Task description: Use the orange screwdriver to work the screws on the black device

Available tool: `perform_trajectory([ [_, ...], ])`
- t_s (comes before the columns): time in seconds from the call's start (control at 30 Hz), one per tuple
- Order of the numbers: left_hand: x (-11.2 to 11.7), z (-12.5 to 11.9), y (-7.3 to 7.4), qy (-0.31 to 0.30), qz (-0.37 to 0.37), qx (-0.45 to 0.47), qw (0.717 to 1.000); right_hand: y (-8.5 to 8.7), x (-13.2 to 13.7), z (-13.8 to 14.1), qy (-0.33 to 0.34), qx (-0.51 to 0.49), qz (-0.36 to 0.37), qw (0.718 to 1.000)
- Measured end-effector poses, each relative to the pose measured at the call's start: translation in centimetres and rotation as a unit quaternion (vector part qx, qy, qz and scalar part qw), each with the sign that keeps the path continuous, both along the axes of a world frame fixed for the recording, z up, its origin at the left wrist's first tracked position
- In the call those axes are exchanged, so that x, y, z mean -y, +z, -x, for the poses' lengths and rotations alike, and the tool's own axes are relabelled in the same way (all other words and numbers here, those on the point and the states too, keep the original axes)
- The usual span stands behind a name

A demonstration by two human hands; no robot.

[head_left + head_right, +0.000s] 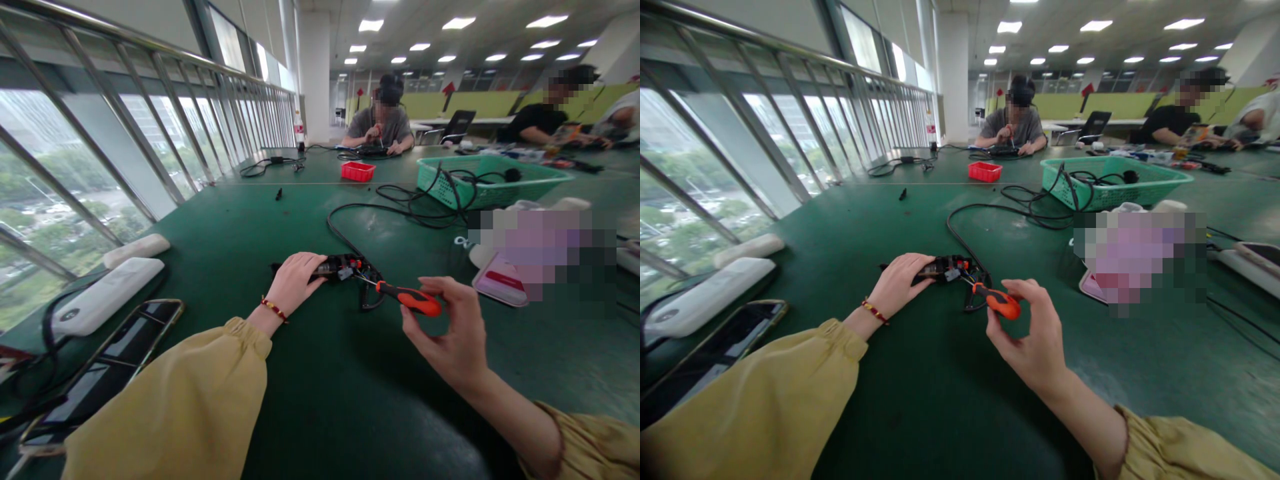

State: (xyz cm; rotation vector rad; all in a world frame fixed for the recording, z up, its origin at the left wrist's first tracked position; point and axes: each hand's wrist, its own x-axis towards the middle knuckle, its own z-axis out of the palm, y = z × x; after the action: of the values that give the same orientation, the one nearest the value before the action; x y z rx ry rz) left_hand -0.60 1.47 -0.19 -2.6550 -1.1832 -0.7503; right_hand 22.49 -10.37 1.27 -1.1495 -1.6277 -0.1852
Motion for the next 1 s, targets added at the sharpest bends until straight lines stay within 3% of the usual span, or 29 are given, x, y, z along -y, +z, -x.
perform_trajectory([
  [0.2, 0.13, -0.1, 0.13, 0.003, 0.014, -0.016, 1.0, 0.15, 0.19, 0.15, 0.035, 0.018, 0.1, 0.994],
  [0.37, 0.21, -0.05, 0.11, 0.002, 0.004, -0.021, 1.0, -0.02, -0.02, 0.05, 0.025, -0.001, -0.006, 1.0],
  [0.53, 0.28, -0.03, 0.12, 0.001, 0.004, -0.025, 1.0, -0.01, 0.09, 0.07, 0.05, 0.03, 0.094, 0.994],
  [0.7, 0.25, -0.12, 0.16, 0.001, 0.005, -0.021, 1.0, 0.02, 0.15, 0.06, 0.006, 0.0, 0.018, 1.0],
  [0.87, 0.18, -0.08, 0.03, -0.004, -0.002, -0.015, 1.0, 0.32, 0.16, 0.16, 0.027, 0.033, 0.092, 0.995],
  [1.0, 0.21, 0.0, 0.03, 0.0, -0.005, -0.023, 1.0, 0.5, 0.06, 0.17, 0.01, 0.012, 0.02, 1.0],
])
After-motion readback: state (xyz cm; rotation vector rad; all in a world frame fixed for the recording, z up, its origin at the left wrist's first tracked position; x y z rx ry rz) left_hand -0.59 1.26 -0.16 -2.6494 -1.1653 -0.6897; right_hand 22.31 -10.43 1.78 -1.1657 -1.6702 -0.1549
